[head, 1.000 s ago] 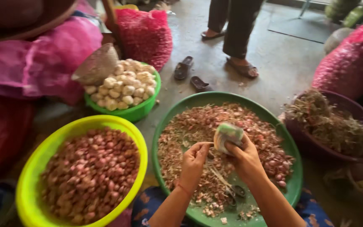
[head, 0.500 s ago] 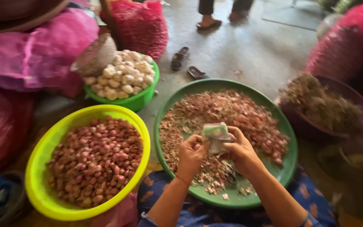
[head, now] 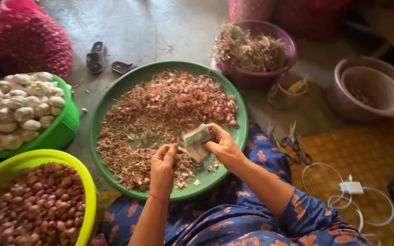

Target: The person sits on the floor trimming dried roots and stems off shallots with scissors over a large green tray, then places the trimmed shallots into a yellow basket. They occasionally gather untrimmed shallots from the tray and continue cutting, with baskets of garlic and untrimmed shallots nearby.

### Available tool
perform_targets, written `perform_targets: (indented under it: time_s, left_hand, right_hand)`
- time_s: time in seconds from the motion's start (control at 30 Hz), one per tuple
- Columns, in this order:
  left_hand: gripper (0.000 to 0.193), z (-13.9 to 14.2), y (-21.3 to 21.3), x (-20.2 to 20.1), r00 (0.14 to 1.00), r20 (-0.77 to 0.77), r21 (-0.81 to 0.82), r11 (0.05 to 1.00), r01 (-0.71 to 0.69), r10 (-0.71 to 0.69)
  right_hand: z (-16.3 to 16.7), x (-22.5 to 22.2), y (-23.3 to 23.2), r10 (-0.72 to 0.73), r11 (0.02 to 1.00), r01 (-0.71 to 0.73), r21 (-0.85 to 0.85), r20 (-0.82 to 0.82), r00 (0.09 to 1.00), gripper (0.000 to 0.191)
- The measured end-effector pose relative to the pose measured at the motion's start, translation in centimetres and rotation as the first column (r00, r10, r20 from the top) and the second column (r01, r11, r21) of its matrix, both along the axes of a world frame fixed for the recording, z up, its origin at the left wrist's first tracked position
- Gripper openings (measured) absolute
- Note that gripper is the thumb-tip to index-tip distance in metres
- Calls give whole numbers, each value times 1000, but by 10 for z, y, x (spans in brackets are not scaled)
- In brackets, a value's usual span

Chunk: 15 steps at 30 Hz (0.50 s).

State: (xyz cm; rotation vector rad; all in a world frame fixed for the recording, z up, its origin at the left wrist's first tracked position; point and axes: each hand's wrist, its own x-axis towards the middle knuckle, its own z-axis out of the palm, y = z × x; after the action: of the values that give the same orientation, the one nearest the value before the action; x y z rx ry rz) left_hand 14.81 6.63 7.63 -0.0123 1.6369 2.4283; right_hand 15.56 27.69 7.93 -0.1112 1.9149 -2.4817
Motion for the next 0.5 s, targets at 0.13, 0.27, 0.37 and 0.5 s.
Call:
perform_targets:
  time_s: [0.13, 0.27, 0.37, 0.5]
  left_hand:
    - [18, -13, 16, 1, 999, -35, -5, 999, 31, -31]
    - [11, -22, 39, 8, 983, 158, 29, 996, 89, -92]
    - [12, -27, 57, 5, 962, 220, 145, 980, 133, -163]
    - [11, -41, 75, -7, 945, 229, 218, 959, 183, -233]
  right_hand:
    - [-19, 17, 29, -74, 997, 74, -7, -29, 997, 32]
    - [-32, 37, 65, -202, 978, 203, -41, 29, 979, 30]
    - [-43, 41, 105, -333, 942, 334, -34, 15, 943, 37]
    - [-62, 24, 197, -685, 727, 686, 21, -39, 727, 41]
